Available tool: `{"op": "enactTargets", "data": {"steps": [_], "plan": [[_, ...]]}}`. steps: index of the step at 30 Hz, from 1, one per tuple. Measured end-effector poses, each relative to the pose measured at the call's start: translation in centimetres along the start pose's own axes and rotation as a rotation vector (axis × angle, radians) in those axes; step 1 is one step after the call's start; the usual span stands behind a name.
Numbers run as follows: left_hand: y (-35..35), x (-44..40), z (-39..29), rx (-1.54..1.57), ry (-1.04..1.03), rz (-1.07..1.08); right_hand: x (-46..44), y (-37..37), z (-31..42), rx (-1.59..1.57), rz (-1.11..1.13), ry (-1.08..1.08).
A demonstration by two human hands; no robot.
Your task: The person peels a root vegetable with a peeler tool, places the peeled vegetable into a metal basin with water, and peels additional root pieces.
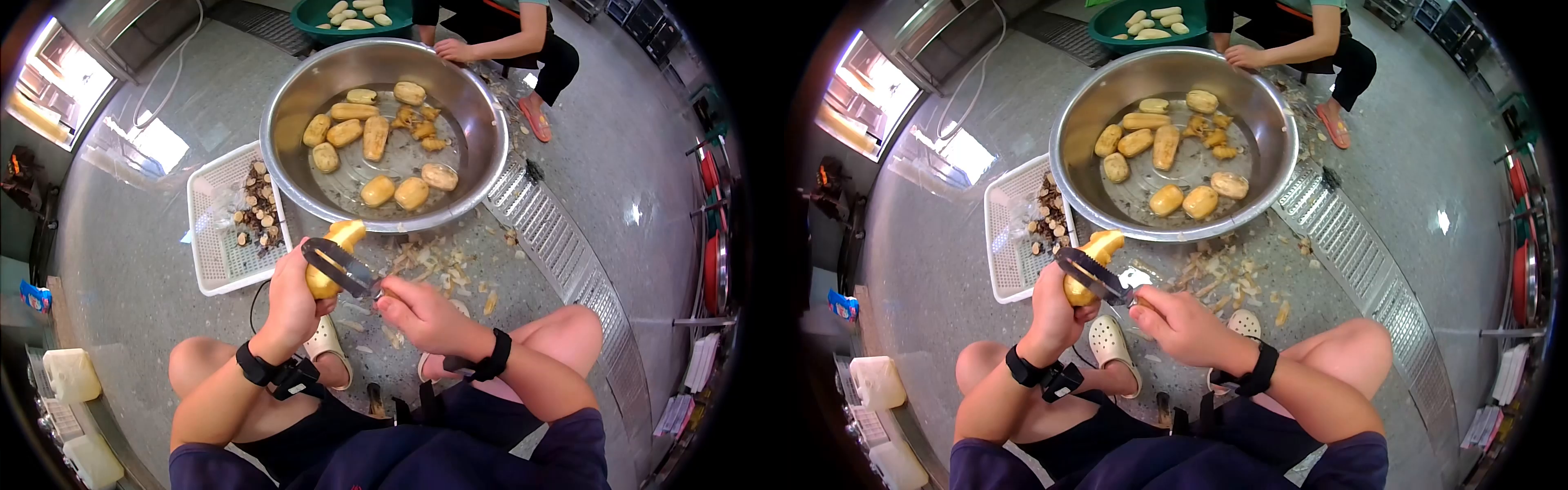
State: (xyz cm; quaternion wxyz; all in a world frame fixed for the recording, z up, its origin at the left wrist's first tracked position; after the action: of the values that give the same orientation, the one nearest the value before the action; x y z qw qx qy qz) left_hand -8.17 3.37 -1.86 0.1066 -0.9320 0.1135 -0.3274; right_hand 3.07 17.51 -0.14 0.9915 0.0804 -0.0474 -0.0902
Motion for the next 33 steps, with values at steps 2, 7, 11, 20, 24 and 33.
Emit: {"op": "enactTargets", "data": {"steps": [2,7,11,20,24,33], "plan": [[0.2,-0.1,0.2,-0.029,0.005,0.073,-0.6,1.1,-0.4,0.057,-0.108,0.005],[-0.1,0.2,0.0,-0.066,0.012,0.070,-1.8,5.0,-1.4,0.121,-0.319,-0.116],[-0.1,0.4,0.1,-0.027,0.024,0.045,-0.6,1.1,0.9,0.112,-0.131,0.082],[-0.5,0.9,-0.5,-0.061,0.009,0.027,-1.5,4.1,1.1,0.235,-0.301,0.045],[0.5,0.2,0.9,-0.080,0.014,0.025,-0.3,1.0,1.8,0.282,-0.200,0.207],[0.0,0.5,-0.1,-0.133,-0.059,0.060,-0.2,0.9,3.4,0.292,-0.247,0.332]]}}
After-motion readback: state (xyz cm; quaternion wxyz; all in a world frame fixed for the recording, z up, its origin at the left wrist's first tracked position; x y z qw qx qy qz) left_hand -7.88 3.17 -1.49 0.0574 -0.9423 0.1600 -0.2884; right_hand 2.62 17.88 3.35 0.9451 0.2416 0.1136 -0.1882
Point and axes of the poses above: each hand's wrist, its own x-axis away from the middle knuckle, its own y-axis out of the back of the hand, z = x × y, the point moved 7 cm from there along -x, towards the middle knuckle, and after that the axes turned 13 degrees about -z, right-handed, at the moved point
